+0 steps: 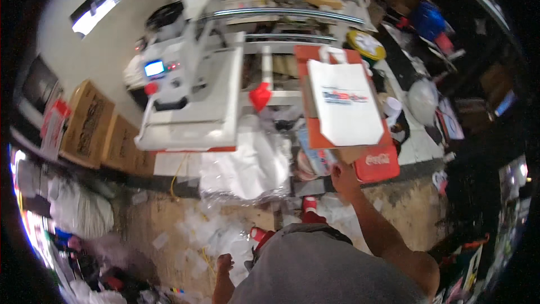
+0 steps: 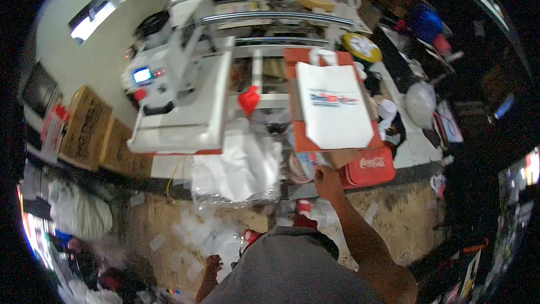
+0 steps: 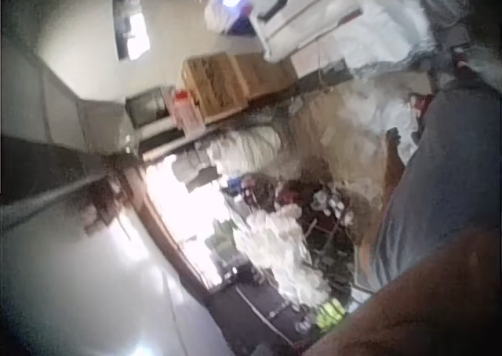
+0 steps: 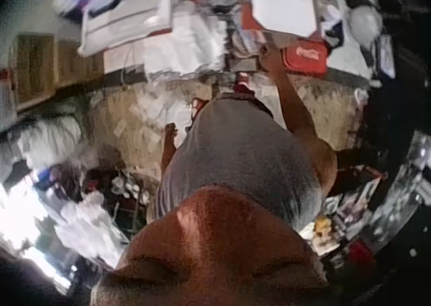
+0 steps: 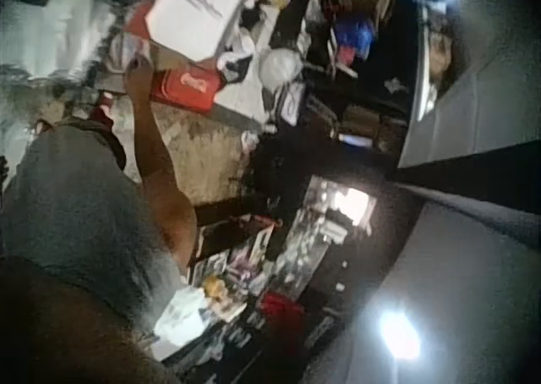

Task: The person performs screen printing on tote bags using a heat press machine. The person places a white tote bag on the press, aligns a printed design sheet on top, and pulls down the press handle. After the press cycle, the person lifts the handle, removes the design sheet, and places the finished bag onto a nearby stack.

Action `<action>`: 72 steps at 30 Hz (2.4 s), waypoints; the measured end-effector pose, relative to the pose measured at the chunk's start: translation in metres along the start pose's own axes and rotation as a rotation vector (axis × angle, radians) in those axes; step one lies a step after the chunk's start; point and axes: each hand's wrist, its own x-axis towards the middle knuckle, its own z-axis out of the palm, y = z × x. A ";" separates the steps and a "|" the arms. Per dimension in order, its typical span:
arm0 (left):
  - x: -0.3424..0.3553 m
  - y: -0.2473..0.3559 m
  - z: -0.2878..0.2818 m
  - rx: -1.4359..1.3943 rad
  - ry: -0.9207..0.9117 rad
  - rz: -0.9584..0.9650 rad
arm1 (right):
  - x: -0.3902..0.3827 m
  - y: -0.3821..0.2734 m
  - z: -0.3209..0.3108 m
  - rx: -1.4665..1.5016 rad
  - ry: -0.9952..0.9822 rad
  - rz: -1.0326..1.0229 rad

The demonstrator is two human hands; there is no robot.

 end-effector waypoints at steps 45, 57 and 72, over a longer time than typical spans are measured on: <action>-0.264 0.251 0.324 0.434 0.297 1.125 | -0.002 0.057 0.118 0.497 -1.110 -0.302; -0.208 -0.017 0.193 0.540 0.211 0.376 | 0.084 0.029 0.333 -0.030 -0.418 0.248; -0.116 -0.023 0.088 0.417 0.162 0.467 | 0.069 0.032 0.317 0.623 -0.689 0.716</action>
